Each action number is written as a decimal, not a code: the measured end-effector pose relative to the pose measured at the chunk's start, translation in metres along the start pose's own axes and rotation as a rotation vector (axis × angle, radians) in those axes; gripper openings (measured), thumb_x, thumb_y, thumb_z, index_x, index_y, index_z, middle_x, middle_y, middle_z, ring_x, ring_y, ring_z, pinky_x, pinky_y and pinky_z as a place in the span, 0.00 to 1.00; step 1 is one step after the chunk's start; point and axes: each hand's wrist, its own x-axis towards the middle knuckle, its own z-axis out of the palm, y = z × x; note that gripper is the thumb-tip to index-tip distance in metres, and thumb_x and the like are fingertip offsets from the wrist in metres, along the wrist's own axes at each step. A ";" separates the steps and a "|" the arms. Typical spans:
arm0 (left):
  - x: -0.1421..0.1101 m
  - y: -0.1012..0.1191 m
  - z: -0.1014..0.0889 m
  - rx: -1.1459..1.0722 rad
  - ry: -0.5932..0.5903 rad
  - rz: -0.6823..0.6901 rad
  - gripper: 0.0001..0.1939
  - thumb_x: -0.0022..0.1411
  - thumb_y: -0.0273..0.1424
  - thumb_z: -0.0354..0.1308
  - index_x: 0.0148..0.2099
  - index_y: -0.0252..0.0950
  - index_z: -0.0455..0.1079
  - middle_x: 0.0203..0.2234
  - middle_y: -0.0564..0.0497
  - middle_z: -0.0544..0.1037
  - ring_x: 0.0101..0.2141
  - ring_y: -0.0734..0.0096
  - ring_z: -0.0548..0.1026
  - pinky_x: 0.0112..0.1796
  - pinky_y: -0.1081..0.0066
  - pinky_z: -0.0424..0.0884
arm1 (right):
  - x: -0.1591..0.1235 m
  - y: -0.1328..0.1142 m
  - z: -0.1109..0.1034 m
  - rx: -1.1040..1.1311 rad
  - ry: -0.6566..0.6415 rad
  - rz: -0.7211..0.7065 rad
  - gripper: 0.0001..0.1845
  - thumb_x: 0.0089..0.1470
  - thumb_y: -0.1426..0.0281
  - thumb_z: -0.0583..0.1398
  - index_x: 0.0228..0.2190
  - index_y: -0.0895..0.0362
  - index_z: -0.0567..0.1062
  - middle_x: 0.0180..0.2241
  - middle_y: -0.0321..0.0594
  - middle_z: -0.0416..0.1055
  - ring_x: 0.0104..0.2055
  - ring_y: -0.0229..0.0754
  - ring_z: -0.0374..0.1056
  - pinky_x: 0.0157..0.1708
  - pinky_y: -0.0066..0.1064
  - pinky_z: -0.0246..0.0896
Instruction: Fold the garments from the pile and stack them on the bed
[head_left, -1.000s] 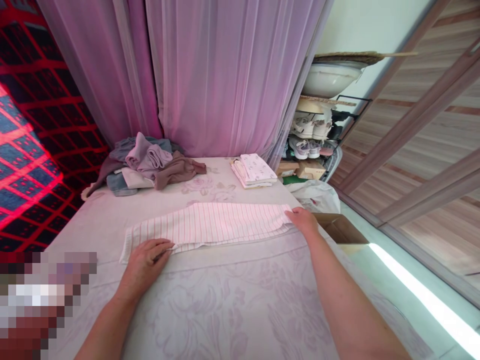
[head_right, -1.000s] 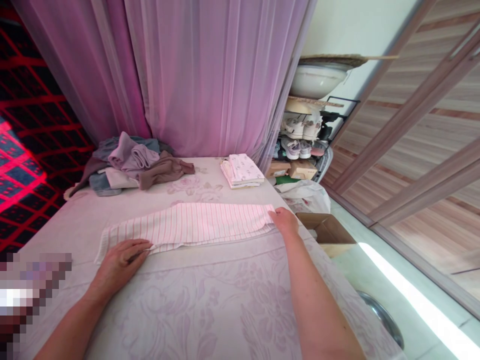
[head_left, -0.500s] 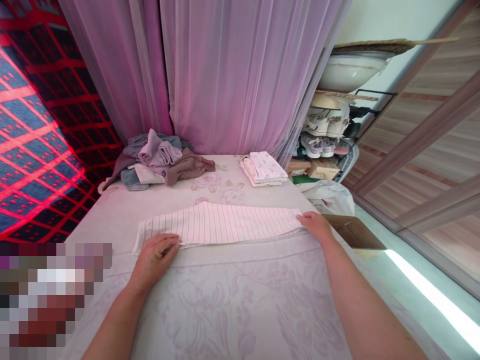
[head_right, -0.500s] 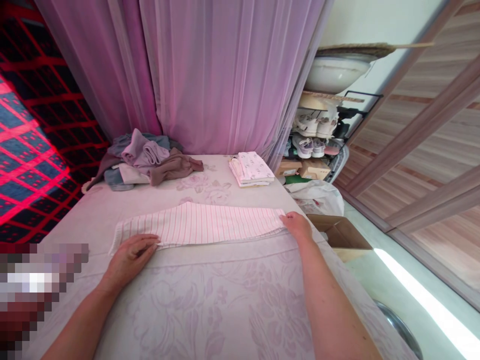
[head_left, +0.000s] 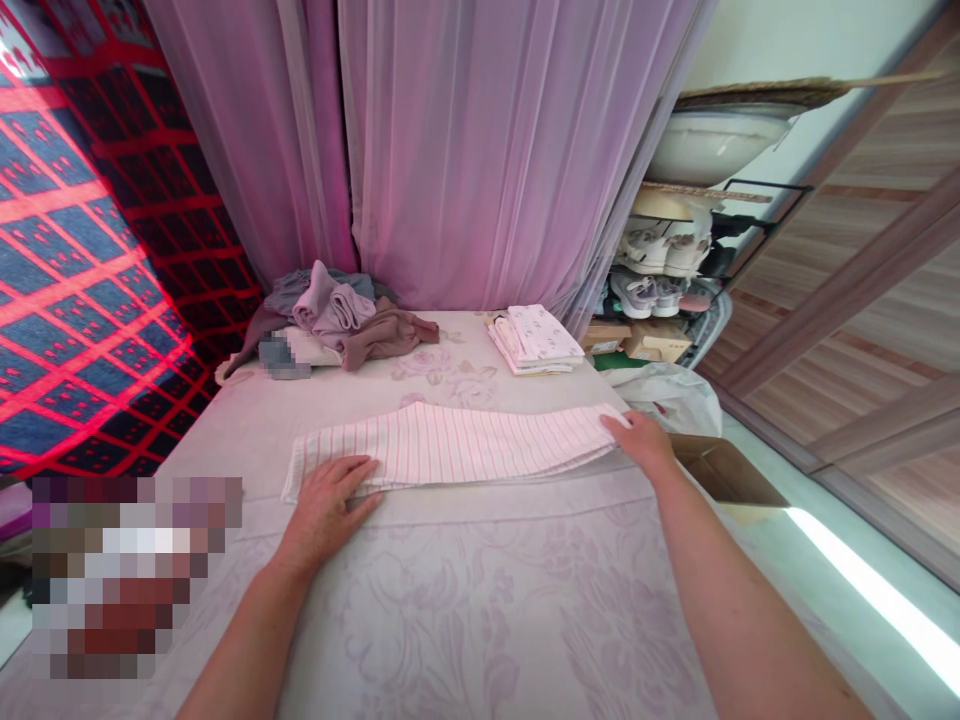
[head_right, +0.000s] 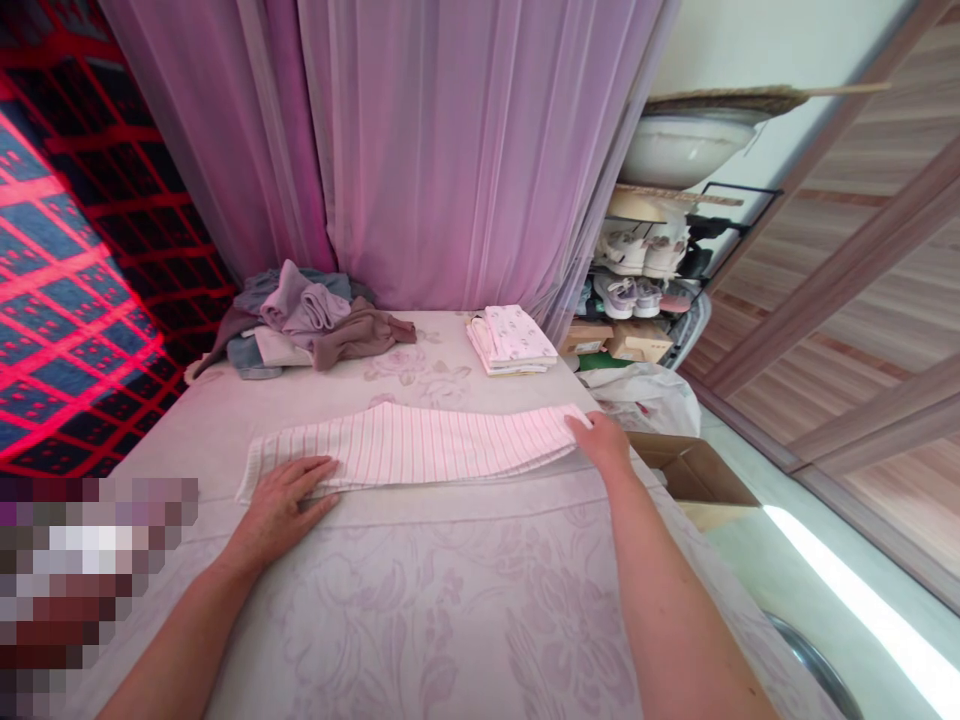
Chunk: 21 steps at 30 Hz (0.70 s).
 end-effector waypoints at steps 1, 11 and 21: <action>0.000 0.000 0.000 -0.013 0.014 -0.002 0.22 0.57 0.46 0.56 0.51 0.44 0.72 0.47 0.47 0.76 0.49 0.55 0.71 0.50 0.54 0.65 | 0.001 0.001 0.001 0.044 0.069 0.040 0.25 0.56 0.54 0.52 0.42 0.60 0.75 0.39 0.50 0.75 0.41 0.50 0.71 0.37 0.34 0.61; -0.001 -0.005 -0.019 -0.001 0.358 -0.164 0.17 0.64 0.40 0.46 0.47 0.40 0.71 0.42 0.46 0.78 0.45 0.61 0.74 0.49 0.60 0.68 | -0.010 0.001 0.030 -0.005 0.064 0.085 0.26 0.58 0.54 0.49 0.49 0.57 0.73 0.42 0.51 0.74 0.44 0.52 0.70 0.40 0.37 0.61; 0.010 -0.036 -0.047 0.256 -0.151 -0.744 0.24 0.53 0.49 0.52 0.42 0.36 0.73 0.46 0.38 0.76 0.46 0.45 0.72 0.43 0.57 0.67 | 0.018 0.011 0.016 0.016 -0.227 0.018 0.28 0.55 0.51 0.51 0.35 0.60 0.79 0.37 0.53 0.76 0.41 0.52 0.71 0.37 0.36 0.63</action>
